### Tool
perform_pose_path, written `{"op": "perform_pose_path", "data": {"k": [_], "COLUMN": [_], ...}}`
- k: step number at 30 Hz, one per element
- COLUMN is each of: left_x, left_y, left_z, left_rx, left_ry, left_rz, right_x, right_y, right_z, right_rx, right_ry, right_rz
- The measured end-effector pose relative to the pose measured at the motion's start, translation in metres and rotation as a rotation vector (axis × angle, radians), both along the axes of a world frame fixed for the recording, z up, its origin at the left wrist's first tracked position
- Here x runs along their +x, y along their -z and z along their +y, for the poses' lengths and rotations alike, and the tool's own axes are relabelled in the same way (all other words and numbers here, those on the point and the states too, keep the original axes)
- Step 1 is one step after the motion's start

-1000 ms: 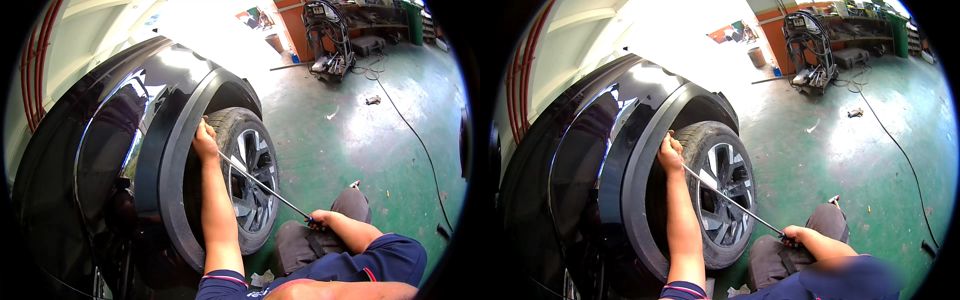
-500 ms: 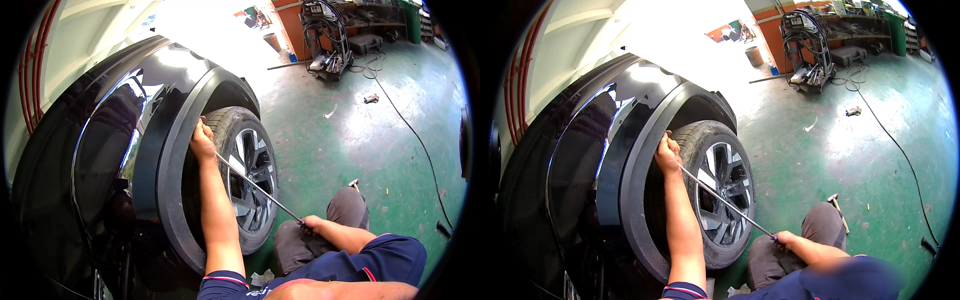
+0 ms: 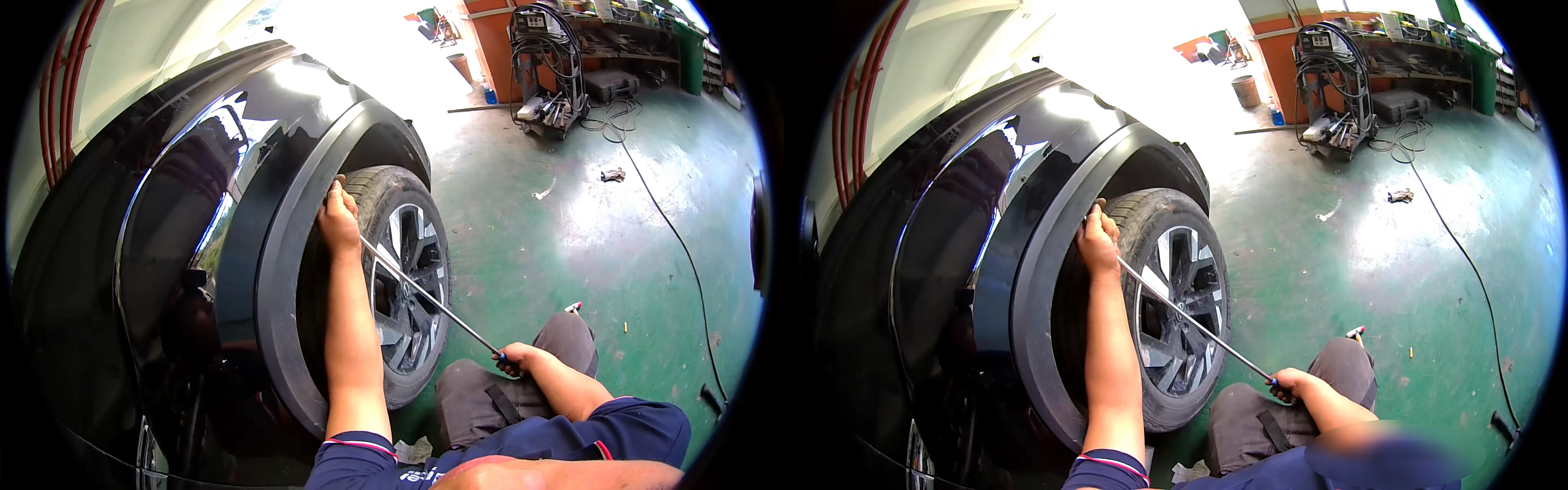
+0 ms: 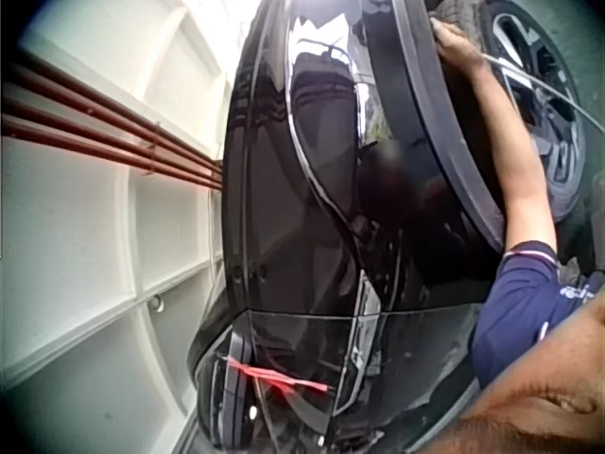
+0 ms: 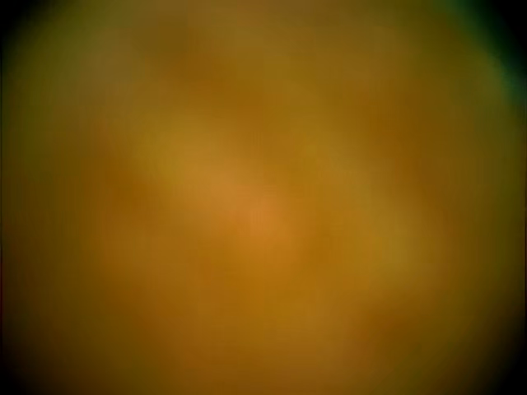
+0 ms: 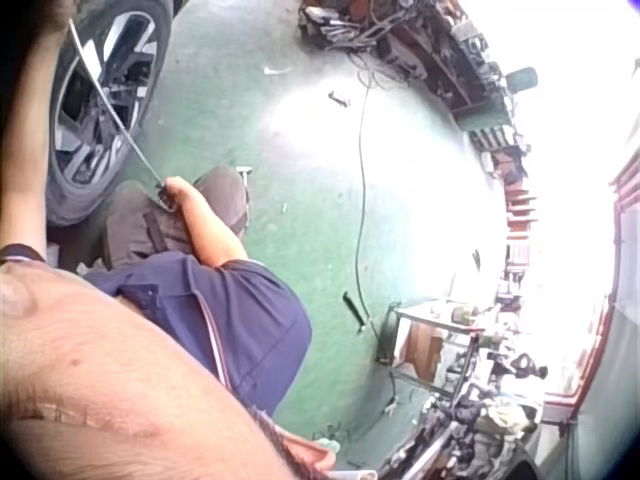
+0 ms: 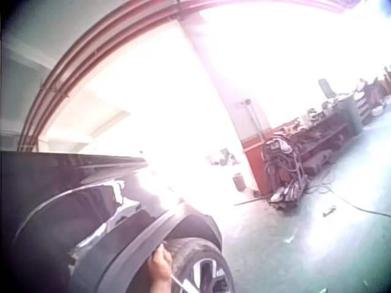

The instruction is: The person uses a metal rod and a hammer to adjust the wheel arch of a black car. They repeatedly tap the rod against the arch to align or secure it.

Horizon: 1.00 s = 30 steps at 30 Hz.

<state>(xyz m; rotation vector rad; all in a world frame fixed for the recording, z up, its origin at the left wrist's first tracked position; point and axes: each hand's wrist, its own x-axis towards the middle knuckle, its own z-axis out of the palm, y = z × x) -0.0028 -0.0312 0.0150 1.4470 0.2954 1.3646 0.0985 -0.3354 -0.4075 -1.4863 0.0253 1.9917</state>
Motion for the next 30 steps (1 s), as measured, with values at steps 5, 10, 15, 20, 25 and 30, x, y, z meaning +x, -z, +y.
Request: {"op": "perform_pose_path", "data": {"k": [5,10,15,20,25,30], "left_x": [0.001,0.005,-0.004,0.001,0.002,0.000], "left_y": [0.000,0.001,0.003,0.003,0.005,0.005], "left_z": [0.000,0.002,0.004,-0.006,-0.004,-0.004], "left_rx": [-0.020,-0.030,0.013,0.005,0.022,-0.018], "left_ry": [-0.020,-0.003,-0.001,-0.007,-0.015,0.004], "left_rz": [-0.025,-0.045,-0.003,0.005,-0.013,-0.020], "right_x": [0.013,-0.034,-0.002,0.027,0.016,-0.013], "right_y": [0.005,0.006,-0.011,-0.015,0.004,0.015], "right_z": [0.000,0.009,0.013,-0.004,-0.003,-0.003], "right_rx": [-0.035,-0.026,-0.063,-0.053,-0.040,0.030], "right_ry": [0.021,0.083,-0.122,-0.075,-0.032,0.231], "right_rz": [0.007,-0.191,-0.028,-0.048,-0.020,-0.046]}}
